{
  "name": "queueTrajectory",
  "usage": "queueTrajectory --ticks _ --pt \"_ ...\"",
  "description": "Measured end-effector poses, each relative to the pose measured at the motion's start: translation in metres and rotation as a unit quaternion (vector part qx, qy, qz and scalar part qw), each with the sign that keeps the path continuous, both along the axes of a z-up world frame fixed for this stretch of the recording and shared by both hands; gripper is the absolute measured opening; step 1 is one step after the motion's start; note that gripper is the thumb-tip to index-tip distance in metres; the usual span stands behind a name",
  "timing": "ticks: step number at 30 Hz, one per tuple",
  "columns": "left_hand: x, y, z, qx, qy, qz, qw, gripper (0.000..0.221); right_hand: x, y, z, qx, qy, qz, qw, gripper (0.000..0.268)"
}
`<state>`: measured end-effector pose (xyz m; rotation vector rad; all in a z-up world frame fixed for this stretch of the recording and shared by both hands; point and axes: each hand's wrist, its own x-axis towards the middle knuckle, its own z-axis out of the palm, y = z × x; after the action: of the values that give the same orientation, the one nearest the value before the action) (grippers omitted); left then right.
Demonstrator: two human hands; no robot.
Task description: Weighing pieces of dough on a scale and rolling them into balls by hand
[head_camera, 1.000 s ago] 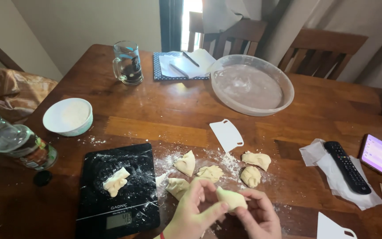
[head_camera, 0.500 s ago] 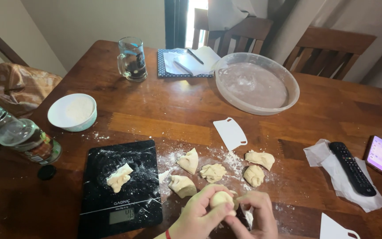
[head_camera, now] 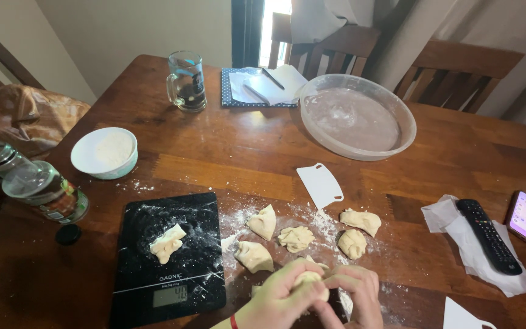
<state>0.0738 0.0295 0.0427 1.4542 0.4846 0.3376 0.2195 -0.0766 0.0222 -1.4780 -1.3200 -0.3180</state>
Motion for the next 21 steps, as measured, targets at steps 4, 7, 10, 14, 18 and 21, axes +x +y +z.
queueTrajectory --ticks 4,7,10,14,18,21 --pt "0.005 0.002 -0.014 -0.004 -0.106 0.081 0.991 0.024 0.009 -0.005 -0.011 -0.017 -0.003 0.047 0.999 0.047" --pt "0.002 0.002 0.0 0.025 -0.127 0.085 0.988 0.032 0.009 -0.006 -0.009 -0.031 -0.014 0.048 0.998 0.038" --pt "-0.008 0.003 0.026 0.02 -0.033 0.008 0.999 0.073 0.008 -0.007 -0.012 -0.037 -0.007 0.034 0.999 0.032" --pt "-0.001 0.0 -0.003 -0.041 -0.019 -0.026 0.999 0.035 0.009 -0.007 -0.02 -0.017 0.013 0.006 1.0 0.035" --pt "0.002 0.002 -0.006 0.003 0.004 0.068 0.998 0.027 0.02 -0.007 -0.017 -0.02 -0.024 0.05 0.998 0.044" --pt "-0.001 0.001 0.012 -0.176 -0.022 0.084 0.981 0.035 0.018 -0.008 -0.015 -0.04 -0.07 0.045 0.996 0.035"
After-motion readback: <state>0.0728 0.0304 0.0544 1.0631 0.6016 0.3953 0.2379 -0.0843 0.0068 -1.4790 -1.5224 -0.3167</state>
